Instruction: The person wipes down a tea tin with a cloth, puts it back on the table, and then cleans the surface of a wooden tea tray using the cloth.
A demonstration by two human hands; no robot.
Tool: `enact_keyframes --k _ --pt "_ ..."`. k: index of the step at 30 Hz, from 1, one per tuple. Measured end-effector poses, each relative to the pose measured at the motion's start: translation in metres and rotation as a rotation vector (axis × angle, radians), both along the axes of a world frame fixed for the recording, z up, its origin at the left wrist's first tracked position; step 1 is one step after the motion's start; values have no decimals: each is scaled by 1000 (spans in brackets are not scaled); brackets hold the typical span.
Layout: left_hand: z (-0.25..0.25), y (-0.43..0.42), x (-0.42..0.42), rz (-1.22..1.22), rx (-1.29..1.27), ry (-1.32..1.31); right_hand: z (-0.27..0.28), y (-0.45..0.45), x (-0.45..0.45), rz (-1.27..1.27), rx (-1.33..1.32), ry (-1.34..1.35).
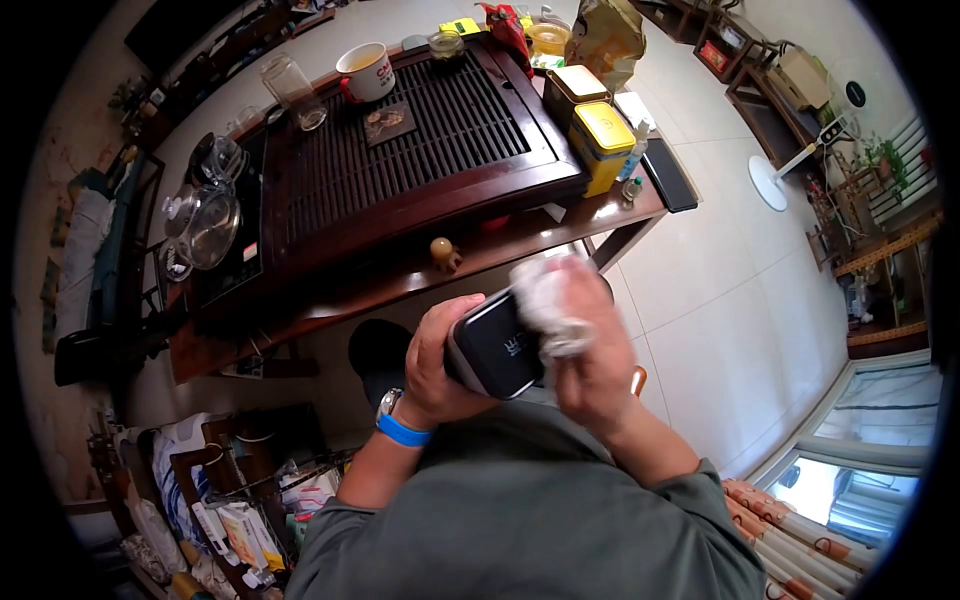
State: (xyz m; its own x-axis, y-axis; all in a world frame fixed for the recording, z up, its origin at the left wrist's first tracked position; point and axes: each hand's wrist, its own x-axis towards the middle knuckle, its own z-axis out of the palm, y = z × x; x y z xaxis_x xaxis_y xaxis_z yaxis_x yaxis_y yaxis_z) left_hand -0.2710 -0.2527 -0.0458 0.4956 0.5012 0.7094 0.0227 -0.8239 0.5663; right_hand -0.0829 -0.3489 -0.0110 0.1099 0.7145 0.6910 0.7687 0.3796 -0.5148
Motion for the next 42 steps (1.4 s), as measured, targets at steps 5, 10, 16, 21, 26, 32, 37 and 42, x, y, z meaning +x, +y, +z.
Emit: enact_keyframes --k 5,10,16,21,26,32,37,42 --pt "3 0 2 74 71 15 14 -1 -9 58 -98 -46" --pt "-4 2 -6 108 16 69 20 0 -28 263 -60 -77" --pt "-13 -3 -11 119 -195 30 20 5 -36 401 42 -105" --pt "-10 -2 -3 160 118 -90 22 10 -9 226 -73 -70" --pt "0 -3 -4 142 90 -6 10 9 11 32 -168 103" --pt "3 -7 -2 69 -49 -30 -38 5 25 113 -302 1180" --pt "-21 -24 10 122 -371 -127 -48 4 4 314 -356 1503" --pt "-24 -19 22 -55 -664 -263 -57 3 13 371 -412 1198"
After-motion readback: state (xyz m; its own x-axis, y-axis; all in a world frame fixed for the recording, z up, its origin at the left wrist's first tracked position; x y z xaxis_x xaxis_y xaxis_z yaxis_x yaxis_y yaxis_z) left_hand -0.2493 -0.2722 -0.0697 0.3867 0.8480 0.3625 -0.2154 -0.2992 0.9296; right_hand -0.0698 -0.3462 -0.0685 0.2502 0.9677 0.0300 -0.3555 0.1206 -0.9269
